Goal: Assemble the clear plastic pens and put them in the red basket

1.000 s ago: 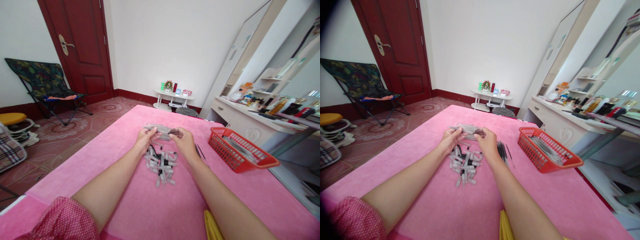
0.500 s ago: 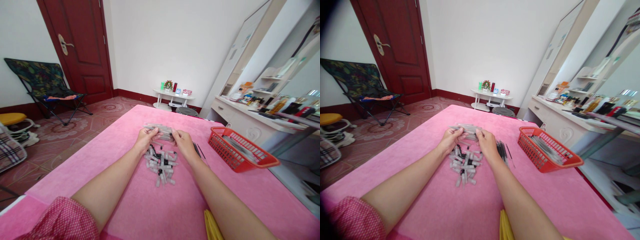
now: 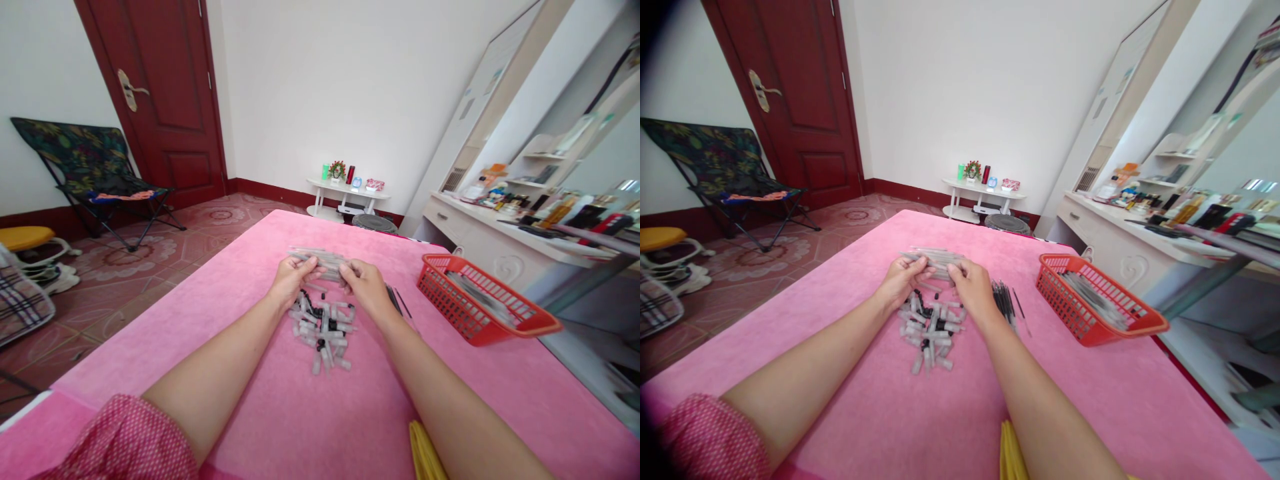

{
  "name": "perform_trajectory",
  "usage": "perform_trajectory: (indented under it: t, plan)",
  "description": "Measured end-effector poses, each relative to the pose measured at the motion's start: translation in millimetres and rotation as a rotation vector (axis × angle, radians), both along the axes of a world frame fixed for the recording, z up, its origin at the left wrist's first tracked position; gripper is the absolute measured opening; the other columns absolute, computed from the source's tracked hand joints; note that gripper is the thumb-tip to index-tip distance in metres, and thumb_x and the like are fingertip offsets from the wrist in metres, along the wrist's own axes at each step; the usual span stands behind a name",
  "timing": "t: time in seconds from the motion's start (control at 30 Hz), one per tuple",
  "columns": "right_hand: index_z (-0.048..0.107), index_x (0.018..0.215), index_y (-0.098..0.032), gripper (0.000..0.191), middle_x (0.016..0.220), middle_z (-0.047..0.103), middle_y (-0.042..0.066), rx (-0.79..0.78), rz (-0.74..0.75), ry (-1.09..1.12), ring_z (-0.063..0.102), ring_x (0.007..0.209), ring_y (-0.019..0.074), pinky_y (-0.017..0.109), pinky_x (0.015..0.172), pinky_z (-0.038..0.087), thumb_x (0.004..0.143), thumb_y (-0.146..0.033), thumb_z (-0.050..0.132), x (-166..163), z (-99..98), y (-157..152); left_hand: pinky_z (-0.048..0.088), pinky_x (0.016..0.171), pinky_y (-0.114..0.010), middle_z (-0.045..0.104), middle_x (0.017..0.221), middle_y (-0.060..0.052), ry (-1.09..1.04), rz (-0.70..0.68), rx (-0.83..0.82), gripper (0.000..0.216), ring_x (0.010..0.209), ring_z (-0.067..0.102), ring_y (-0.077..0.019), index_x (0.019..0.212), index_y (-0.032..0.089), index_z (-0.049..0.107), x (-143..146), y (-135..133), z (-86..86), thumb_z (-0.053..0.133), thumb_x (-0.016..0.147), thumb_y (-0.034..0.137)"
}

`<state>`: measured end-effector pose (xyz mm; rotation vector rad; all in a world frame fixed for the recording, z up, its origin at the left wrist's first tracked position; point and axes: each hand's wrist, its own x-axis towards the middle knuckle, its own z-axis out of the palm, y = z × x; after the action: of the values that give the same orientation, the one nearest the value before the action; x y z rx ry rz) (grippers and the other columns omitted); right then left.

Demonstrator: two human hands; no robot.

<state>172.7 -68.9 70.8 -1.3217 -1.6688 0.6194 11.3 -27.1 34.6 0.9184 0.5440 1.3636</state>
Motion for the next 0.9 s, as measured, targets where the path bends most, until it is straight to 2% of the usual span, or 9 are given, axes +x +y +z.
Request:
perform_trajectory:
  t: [0.07, 0.23, 0.37, 0.5, 0.63, 0.8, 0.9]
  plan:
    - [0.053, 0.061, -0.017, 0.045, 0.052, 0.056, 0.001, -0.037, 0.006, -0.027, 0.050, 0.043, 0.0117, 0.024, 0.047, 0.039, 0.086, -0.050, 0.036, 0.6, -0.1, -0.1, 0.054, 0.062, -0.019, 0.070, 0.076, -0.005, 0.000, -0.005, -0.002, 0.031, 0.064, 0.067, -0.0119, 0.080, 0.009, 0.065, -0.2, 0.2, -0.1, 0.079, 0.060, 0.028]
    - [0.055, 0.074, -0.017, 0.029, 0.059, 0.059, 0.000, 0.018, -0.046, -0.003, 0.053, 0.047, 0.0122, 0.024, 0.048, 0.041, 0.076, -0.046, 0.054, 1.2, 0.4, 0.4, 0.054, 0.063, -0.018, 0.070, 0.074, -0.004, 0.000, 0.007, -0.008, 0.030, 0.065, 0.067, -0.0115, 0.080, 0.008, 0.065, -1.2, 1.2, -1.1, 0.079, 0.061, 0.028]
    - [0.053, 0.063, -0.018, 0.039, 0.054, 0.057, 0.001, -0.041, -0.004, -0.027, 0.051, 0.043, 0.0121, 0.024, 0.046, 0.040, 0.084, -0.047, 0.040, -0.3, -0.9, 0.4, 0.054, 0.062, -0.018, 0.070, 0.076, -0.006, 0.005, -0.005, -0.006, 0.031, 0.065, 0.066, -0.0114, 0.080, 0.008, 0.066, -1.6, 1.1, -0.8, 0.079, 0.060, 0.028]
    - [0.053, 0.072, -0.018, 0.025, 0.060, 0.059, -0.001, -0.013, -0.012, 0.016, 0.053, 0.045, 0.0116, 0.023, 0.046, 0.041, 0.078, -0.042, 0.052, -1.5, -2.5, -0.1, 0.054, 0.061, -0.017, 0.070, 0.076, -0.005, -0.003, -0.002, -0.004, 0.030, 0.065, 0.066, -0.0109, 0.079, 0.008, 0.066, -1.5, 0.7, -0.1, 0.079, 0.060, 0.028]
    - [0.053, 0.063, -0.017, 0.039, 0.054, 0.057, 0.001, -0.054, 0.013, 0.006, 0.051, 0.042, 0.0115, 0.023, 0.045, 0.040, 0.084, -0.048, 0.040, -0.1, -3.3, 0.5, 0.054, 0.060, -0.017, 0.070, 0.072, -0.004, 0.001, -0.019, -0.002, 0.031, 0.062, 0.066, -0.0104, 0.078, 0.008, 0.065, -1.4, -0.6, 0.8, 0.080, 0.059, 0.028]
    - [0.055, 0.070, -0.017, 0.025, 0.059, 0.060, 0.000, -0.010, -0.033, -0.007, 0.053, 0.046, 0.0118, 0.023, 0.047, 0.040, 0.077, -0.042, 0.052, 1.2, -3.0, 1.7, 0.054, 0.061, -0.017, 0.070, 0.076, -0.005, 0.013, -0.016, 0.008, 0.031, 0.063, 0.066, -0.0104, 0.080, 0.008, 0.065, -1.3, -0.3, -1.6, 0.079, 0.060, 0.028]
    - [0.053, 0.061, -0.017, 0.034, 0.052, 0.057, 0.000, -0.079, 0.006, -0.007, 0.051, 0.041, 0.0113, 0.023, 0.044, 0.039, 0.081, -0.043, 0.045, 0.6, -3.3, 1.8, 0.054, 0.061, -0.018, 0.070, 0.077, -0.006, 0.035, -0.033, 0.043, 0.031, 0.063, 0.065, -0.0107, 0.081, 0.008, 0.064, -1.2, 0.8, -3.2, 0.078, 0.062, 0.028]
